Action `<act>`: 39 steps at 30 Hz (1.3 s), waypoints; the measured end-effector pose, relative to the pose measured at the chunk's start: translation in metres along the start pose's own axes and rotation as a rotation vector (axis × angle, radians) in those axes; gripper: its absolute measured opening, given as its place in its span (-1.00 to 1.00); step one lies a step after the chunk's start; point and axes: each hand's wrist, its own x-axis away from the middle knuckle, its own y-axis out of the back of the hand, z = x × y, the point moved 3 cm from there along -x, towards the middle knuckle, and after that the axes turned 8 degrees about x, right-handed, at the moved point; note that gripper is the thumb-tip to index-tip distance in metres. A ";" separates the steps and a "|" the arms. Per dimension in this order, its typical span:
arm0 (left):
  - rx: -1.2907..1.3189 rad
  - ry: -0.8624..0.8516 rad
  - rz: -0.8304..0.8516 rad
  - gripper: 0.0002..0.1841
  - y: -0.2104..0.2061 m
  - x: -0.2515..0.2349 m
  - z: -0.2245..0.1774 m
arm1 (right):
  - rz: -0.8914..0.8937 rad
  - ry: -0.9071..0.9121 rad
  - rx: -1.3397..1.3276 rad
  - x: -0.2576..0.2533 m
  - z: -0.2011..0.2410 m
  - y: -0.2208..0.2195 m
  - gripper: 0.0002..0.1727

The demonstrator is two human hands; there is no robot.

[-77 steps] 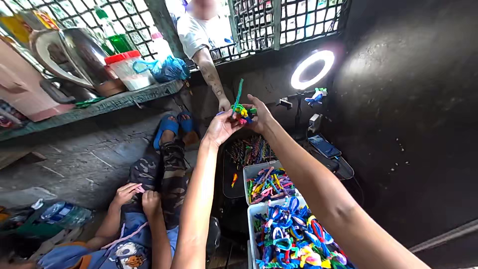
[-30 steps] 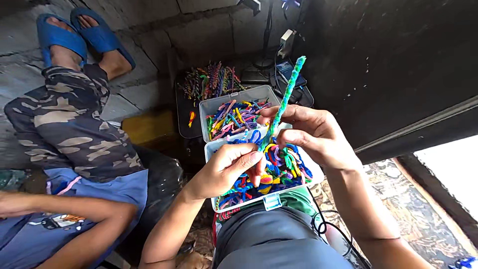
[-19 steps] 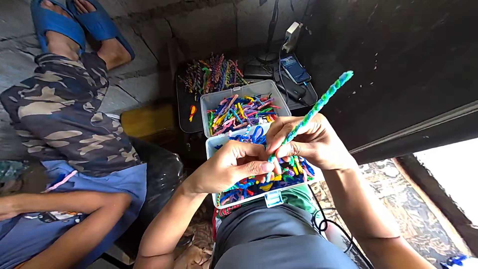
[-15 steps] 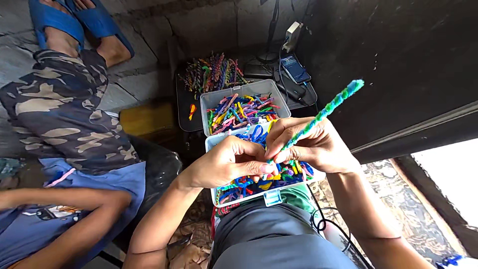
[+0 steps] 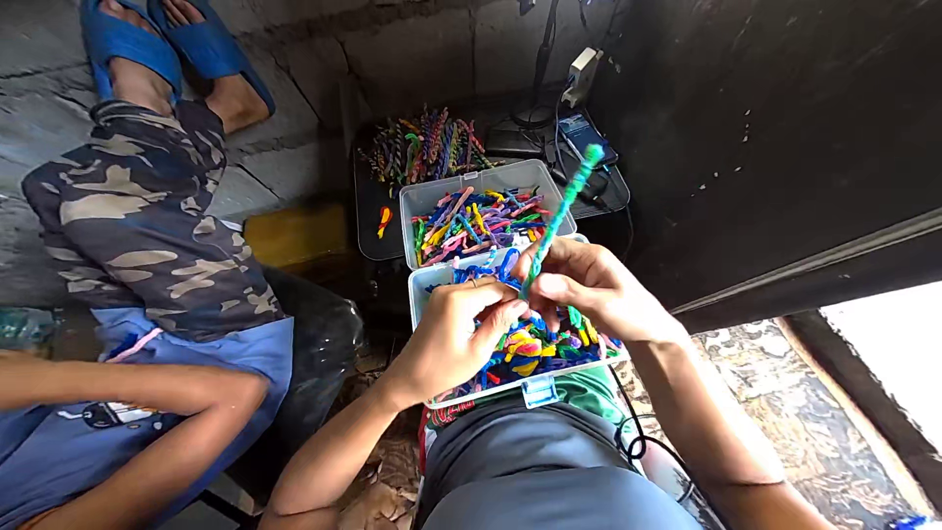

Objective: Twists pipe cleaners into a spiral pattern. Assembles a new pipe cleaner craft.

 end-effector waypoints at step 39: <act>-0.119 -0.071 -0.244 -0.73 -0.040 0.048 0.019 | -0.285 0.013 0.283 0.005 0.003 -0.006 -0.83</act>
